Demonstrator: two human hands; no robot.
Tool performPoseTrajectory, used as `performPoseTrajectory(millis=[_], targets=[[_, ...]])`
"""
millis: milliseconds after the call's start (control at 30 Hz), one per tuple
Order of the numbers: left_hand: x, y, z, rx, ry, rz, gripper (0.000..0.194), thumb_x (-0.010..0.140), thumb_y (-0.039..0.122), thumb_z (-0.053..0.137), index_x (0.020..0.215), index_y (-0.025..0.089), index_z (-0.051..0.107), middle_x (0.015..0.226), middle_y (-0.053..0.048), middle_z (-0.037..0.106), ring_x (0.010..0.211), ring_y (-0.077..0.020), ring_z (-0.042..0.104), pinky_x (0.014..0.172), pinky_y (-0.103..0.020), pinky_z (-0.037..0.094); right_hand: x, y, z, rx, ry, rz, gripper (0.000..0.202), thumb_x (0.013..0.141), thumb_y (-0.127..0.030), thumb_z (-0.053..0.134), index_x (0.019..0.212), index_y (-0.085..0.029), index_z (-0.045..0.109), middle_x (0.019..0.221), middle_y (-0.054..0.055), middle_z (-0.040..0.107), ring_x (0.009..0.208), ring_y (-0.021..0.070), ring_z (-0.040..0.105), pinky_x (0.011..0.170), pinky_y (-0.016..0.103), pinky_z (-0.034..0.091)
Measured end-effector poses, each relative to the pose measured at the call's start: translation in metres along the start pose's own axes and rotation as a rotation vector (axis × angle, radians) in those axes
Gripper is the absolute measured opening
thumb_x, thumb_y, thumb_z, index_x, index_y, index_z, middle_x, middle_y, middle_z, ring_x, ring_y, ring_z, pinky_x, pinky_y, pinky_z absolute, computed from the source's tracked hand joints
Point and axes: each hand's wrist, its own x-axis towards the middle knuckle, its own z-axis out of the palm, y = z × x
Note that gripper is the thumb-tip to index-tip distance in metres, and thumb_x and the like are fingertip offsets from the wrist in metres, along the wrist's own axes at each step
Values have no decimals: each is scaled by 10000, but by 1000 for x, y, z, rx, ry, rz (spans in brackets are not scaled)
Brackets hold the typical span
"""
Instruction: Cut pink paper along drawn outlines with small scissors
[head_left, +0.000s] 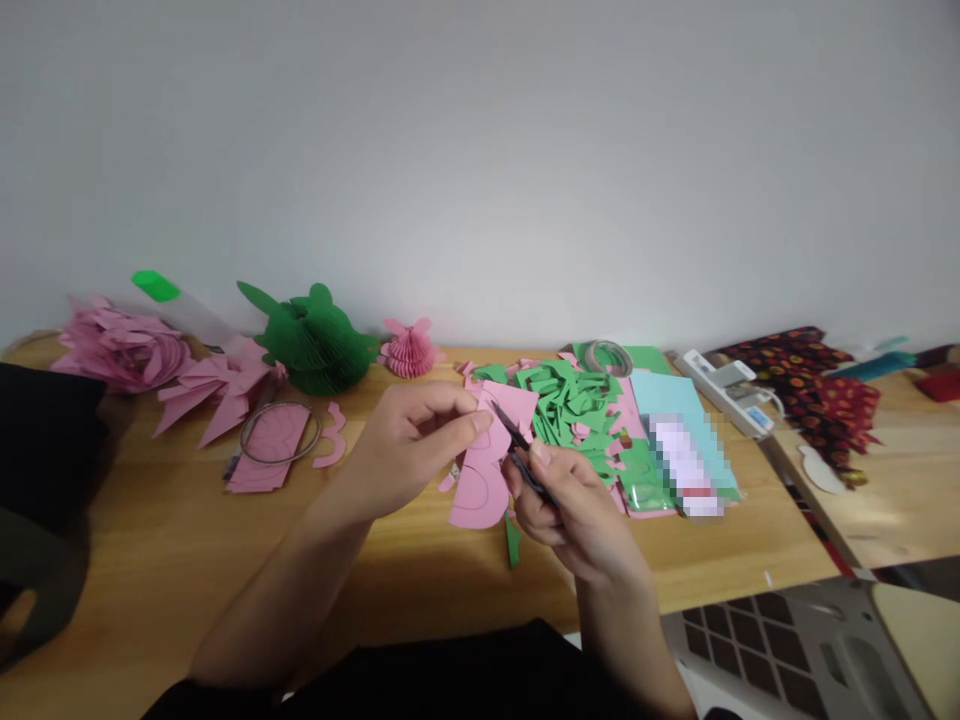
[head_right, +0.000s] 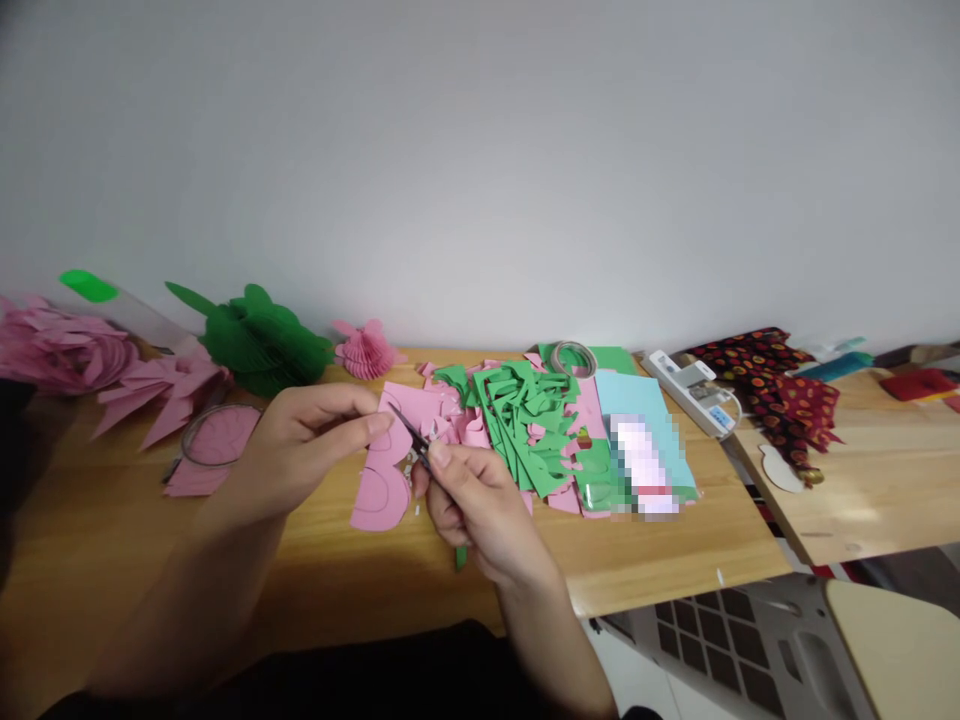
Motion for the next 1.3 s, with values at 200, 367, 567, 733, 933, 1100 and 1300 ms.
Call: performPoseTrajectory(millis=[200, 367, 567, 733, 933, 1100, 1300], targets=[[0, -2, -1, -17, -9, -2, 238, 792, 235, 587, 563, 169, 591, 488, 30, 522, 443, -89, 494, 412, -193, 407, 0, 0, 2, 12, -7, -8, 438, 840, -552, 646, 673, -155, 567, 402, -130, 270, 346, 17, 106, 310, 174, 58], [-1, 0, -1, -47, -7, -29, 232, 800, 239, 594, 582, 164, 621, 508, 21, 554, 448, -89, 501, 410, -195, 408, 1, 0, 2, -9, 16, 3, 450, 822, -572, 655, 671, -162, 550, 399, -132, 269, 348, 19, 104, 309, 177, 57], [1, 0, -1, -135, -27, -66, 211, 787, 217, 604, 585, 168, 635, 497, 25, 567, 428, -91, 513, 396, -198, 406, 3, 0, 3, -8, 28, -2, 464, 810, -581, 663, 640, -177, 512, 397, -130, 269, 344, 18, 103, 307, 175, 56], [2, -6, -3, -188, -77, -113, 224, 808, 240, 607, 599, 165, 636, 486, 22, 565, 413, -93, 516, 395, -202, 407, 3, 0, 1, -21, 46, 19, 491, 785, -597, 680, 609, -185, 479, 395, -127, 270, 347, 16, 100, 308, 168, 58], [1, -5, -4, -159, -86, -112, 230, 815, 238, 599, 599, 163, 625, 476, 26, 548, 410, -92, 514, 400, -202, 410, 4, 1, 0, 14, 31, 28, 493, 798, -577, 677, 590, -193, 448, 394, -125, 273, 343, 16, 109, 304, 163, 66], [1, -3, -3, -145, -84, -101, 233, 815, 238, 592, 595, 166, 620, 468, 27, 549, 405, -94, 514, 397, -202, 415, 5, 0, -1, 10, 6, 37, 492, 809, -579, 666, 592, -196, 447, 391, -132, 245, 340, 16, 90, 304, 166, 62], [1, -2, -4, -119, -87, -100, 241, 818, 253, 591, 596, 165, 623, 471, 18, 563, 410, -100, 519, 399, -206, 420, 5, 0, -2, -9, 7, 41, 486, 803, -593, 664, 613, -188, 472, 383, -134, 248, 344, 19, 89, 306, 167, 60]])
